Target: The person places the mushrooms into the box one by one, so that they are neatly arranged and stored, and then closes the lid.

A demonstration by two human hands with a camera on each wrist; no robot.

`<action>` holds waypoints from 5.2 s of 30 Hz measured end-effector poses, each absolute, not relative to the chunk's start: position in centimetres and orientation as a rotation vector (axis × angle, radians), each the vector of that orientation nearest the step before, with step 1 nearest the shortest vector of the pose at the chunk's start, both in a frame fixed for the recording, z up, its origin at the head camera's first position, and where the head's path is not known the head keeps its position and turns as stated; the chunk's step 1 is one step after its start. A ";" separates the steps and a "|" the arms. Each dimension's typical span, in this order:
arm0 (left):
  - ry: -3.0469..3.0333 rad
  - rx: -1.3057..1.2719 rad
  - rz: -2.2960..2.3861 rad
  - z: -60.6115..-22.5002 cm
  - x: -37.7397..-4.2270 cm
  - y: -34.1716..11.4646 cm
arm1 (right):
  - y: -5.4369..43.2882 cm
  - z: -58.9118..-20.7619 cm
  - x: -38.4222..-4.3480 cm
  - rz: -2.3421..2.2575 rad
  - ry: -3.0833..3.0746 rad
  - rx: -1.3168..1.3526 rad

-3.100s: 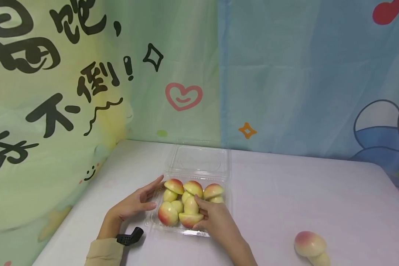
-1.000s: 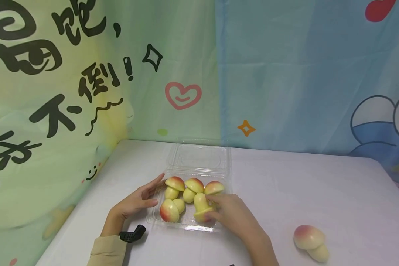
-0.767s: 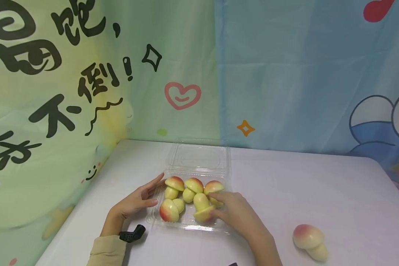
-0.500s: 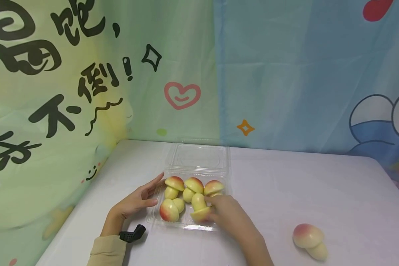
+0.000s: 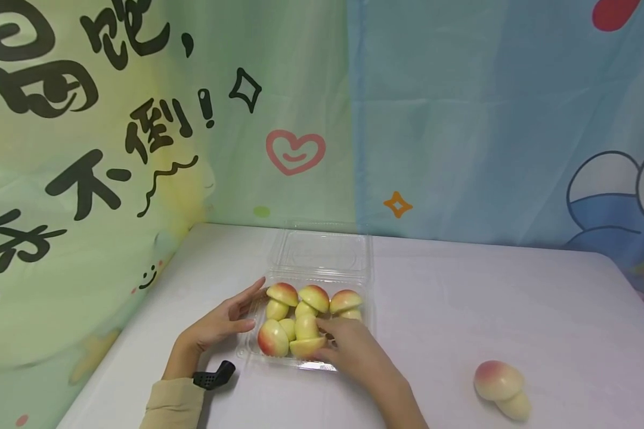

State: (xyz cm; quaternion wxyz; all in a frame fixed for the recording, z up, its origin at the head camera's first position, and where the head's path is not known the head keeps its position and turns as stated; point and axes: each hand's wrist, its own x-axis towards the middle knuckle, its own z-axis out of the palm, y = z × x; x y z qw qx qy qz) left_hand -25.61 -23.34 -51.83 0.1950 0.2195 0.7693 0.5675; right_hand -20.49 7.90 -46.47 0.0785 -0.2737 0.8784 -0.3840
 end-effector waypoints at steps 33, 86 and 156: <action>2.167 0.631 1.572 -51.7 -25.8 -23.3 | 9.6 -44.9 -20.2 -1.026 2.921 -0.738; 2.219 0.671 1.557 -52.2 -24.8 -23.6 | 32.5 -47.7 -15.0 -1.104 2.531 -0.194; 2.233 0.673 1.520 -51.8 -24.7 -23.8 | 24.2 -52.1 -21.2 -1.285 2.826 -0.442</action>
